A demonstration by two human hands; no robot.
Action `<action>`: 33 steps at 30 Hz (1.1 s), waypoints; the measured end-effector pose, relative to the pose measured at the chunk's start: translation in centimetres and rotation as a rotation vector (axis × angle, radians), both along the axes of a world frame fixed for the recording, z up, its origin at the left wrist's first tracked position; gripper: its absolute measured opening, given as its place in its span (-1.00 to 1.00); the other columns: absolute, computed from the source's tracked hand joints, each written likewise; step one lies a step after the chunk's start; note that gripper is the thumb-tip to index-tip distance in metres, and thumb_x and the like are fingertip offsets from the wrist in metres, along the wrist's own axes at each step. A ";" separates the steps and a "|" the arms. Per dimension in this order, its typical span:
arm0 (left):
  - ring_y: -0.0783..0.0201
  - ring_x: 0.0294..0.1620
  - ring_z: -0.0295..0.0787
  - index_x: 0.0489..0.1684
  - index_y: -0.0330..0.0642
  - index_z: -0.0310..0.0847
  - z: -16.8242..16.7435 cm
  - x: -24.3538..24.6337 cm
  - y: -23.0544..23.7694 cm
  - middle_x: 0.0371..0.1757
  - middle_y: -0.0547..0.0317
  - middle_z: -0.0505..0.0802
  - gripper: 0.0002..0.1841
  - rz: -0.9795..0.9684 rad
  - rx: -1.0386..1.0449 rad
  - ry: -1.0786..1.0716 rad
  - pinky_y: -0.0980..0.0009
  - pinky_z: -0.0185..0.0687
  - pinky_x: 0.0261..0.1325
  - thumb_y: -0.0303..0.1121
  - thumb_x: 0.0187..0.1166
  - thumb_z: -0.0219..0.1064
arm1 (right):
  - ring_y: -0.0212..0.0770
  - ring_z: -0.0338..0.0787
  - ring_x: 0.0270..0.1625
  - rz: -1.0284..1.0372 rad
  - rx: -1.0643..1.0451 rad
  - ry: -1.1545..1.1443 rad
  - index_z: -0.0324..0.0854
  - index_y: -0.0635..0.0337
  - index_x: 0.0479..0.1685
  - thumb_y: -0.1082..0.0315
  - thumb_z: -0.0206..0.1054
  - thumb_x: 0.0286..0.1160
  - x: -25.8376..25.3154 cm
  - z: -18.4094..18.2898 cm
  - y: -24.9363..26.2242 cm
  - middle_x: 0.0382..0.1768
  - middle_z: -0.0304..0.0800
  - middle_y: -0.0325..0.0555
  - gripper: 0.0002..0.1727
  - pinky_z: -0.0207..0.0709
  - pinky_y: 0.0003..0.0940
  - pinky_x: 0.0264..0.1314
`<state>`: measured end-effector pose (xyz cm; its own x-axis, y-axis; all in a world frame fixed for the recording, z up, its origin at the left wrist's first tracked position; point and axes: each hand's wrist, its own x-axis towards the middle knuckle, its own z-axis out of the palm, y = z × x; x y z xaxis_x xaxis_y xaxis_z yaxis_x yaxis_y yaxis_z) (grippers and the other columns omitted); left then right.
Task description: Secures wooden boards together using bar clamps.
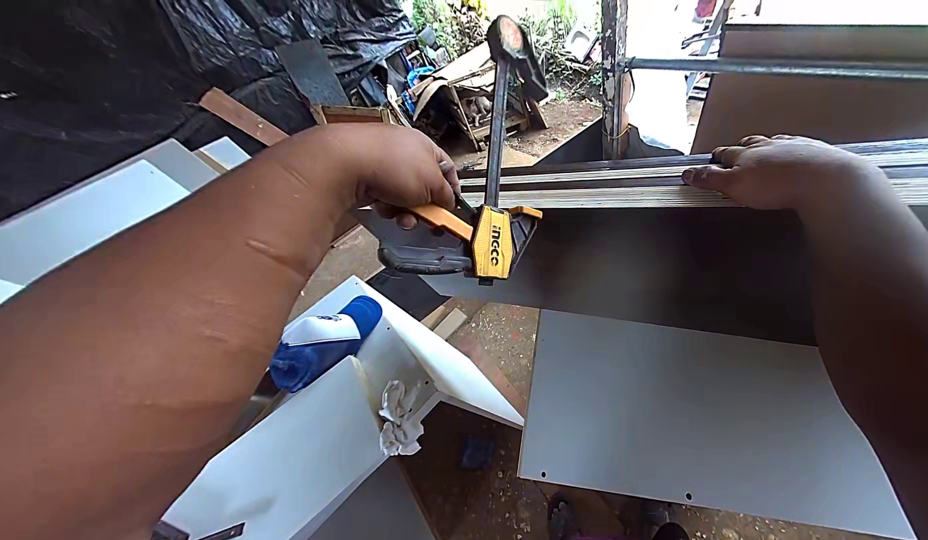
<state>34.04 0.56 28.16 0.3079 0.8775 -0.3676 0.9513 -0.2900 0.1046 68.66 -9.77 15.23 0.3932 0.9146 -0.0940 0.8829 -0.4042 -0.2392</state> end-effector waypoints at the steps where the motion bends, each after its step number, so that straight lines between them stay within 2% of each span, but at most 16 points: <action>1: 0.41 -0.80 0.35 -0.03 -0.21 0.65 -0.1 0.3 0.3 -0.49 0.04 0.78 -0.84 0.010 0.004 -0.008 0.55 0.24 -0.71 -0.38 0.79 0.16 | 0.46 0.29 0.70 0.004 0.000 -0.001 0.49 -0.04 0.66 -0.66 -0.26 0.45 0.0 0.0 0.0 0.69 0.36 0.27 0.07 0.10 0.68 0.48; 6: 0.38 -0.76 0.34 -0.08 -0.19 0.70 -0.4 1.1 1.2 -0.54 0.05 0.68 -0.85 0.022 0.068 -0.039 0.52 0.24 -0.67 -0.42 0.75 0.19 | 0.41 0.26 0.73 0.028 -0.014 -0.009 0.48 -0.02 0.67 -0.64 -0.29 0.49 0.4 0.0 0.1 0.70 0.35 0.24 0.07 0.07 0.65 0.51; 10: 0.41 -0.76 0.36 -0.14 -0.19 0.68 -0.8 0.9 1.8 -0.55 0.11 0.66 -0.87 0.049 0.105 -0.164 0.54 0.31 -0.68 -0.38 0.74 0.22 | 0.43 0.29 0.71 0.020 -0.005 -0.006 0.49 -0.04 0.66 -0.65 -0.27 0.47 0.4 -0.1 0.3 0.68 0.38 0.25 0.06 0.09 0.66 0.49; 15: 0.47 -0.75 0.40 -0.18 -0.16 0.70 -2.6 -0.9 3.1 -0.54 0.18 0.72 -0.97 0.052 0.136 -0.463 0.59 0.32 -0.67 -0.42 0.61 0.39 | 0.44 0.26 0.72 0.015 0.005 -0.002 0.47 -0.02 0.68 -0.63 -0.25 0.49 0.5 -0.1 0.4 0.69 0.36 0.26 0.05 0.07 0.67 0.49; 21: 0.59 -0.73 0.43 -0.25 -0.15 0.66 -5.2 -4.6 4.1 -0.60 0.30 0.69 -0.94 -0.032 -0.106 -0.888 0.71 0.32 -0.68 -0.52 0.55 0.30 | 0.43 0.22 0.75 0.008 -0.009 0.005 0.42 -0.01 0.72 -0.62 -0.23 0.51 0.4 0.0 0.4 0.71 0.33 0.26 0.05 0.04 0.66 0.53; 24: 0.63 -0.73 0.46 -0.28 -0.14 0.69 -6.8 -5.1 4.3 -0.56 0.33 0.75 -0.92 -0.057 -0.116 -1.046 0.74 0.33 -0.69 -0.49 0.55 0.29 | 0.43 0.22 0.75 0.004 -0.013 0.002 0.42 -0.02 0.72 -0.63 -0.24 0.50 0.5 0.0 0.5 0.73 0.30 0.25 0.05 0.05 0.65 0.53; 26: 0.60 -0.63 0.60 -0.31 -0.08 0.66 -8.0 -5.0 4.5 -0.51 0.34 0.80 -0.90 -0.056 -0.097 -1.174 0.71 0.50 -0.58 -0.44 0.58 0.25 | 0.42 0.24 0.74 0.009 -0.015 -0.004 0.43 -0.02 0.71 -0.62 -0.24 0.51 0.5 -0.1 0.5 0.72 0.32 0.24 0.05 0.06 0.66 0.52; 27: 0.56 -0.52 0.71 -0.31 -0.04 0.63 -8.5 -4.8 4.5 -0.46 0.35 0.82 -0.87 -0.070 -0.111 -1.250 0.65 0.64 -0.44 -0.41 0.63 0.19 | 0.43 0.25 0.74 0.013 -0.010 -0.007 0.44 -0.01 0.70 -0.62 -0.24 0.51 0.6 -0.2 0.6 0.71 0.34 0.24 0.04 0.06 0.67 0.51; 28: 0.52 -0.44 0.74 -0.33 0.01 0.61 -9.0 -4.5 4.5 -0.43 0.37 0.83 -0.82 -0.094 -0.122 -1.315 0.61 0.69 -0.34 -0.36 0.68 0.13 | 0.44 0.24 0.73 0.017 -0.005 -0.005 0.44 0.00 0.70 -0.61 -0.23 0.52 0.6 -0.2 0.6 0.70 0.35 0.25 0.03 0.06 0.67 0.51; 31: 0.44 -0.33 0.73 -0.35 0.06 0.55 -9.9 -3.8 4.2 -0.41 0.38 0.76 -0.67 -0.163 -0.161 -1.417 0.49 0.71 -0.17 -0.24 0.83 -0.09 | 0.42 0.23 0.74 0.011 -0.003 0.004 0.45 0.02 0.69 -0.60 -0.22 0.53 0.4 -0.1 0.6 0.71 0.34 0.24 0.03 0.04 0.66 0.52; 33: 0.42 -0.30 0.71 -0.33 0.08 0.53 -10.5 -3.8 4.1 -0.39 0.38 0.73 -0.62 -0.167 -0.193 -1.472 0.47 0.69 -0.12 -0.18 0.88 -0.17 | 0.43 0.25 0.73 0.020 -0.004 -0.002 0.45 0.02 0.69 -0.60 -0.22 0.53 0.5 0.0 0.5 0.70 0.35 0.24 0.03 0.07 0.66 0.50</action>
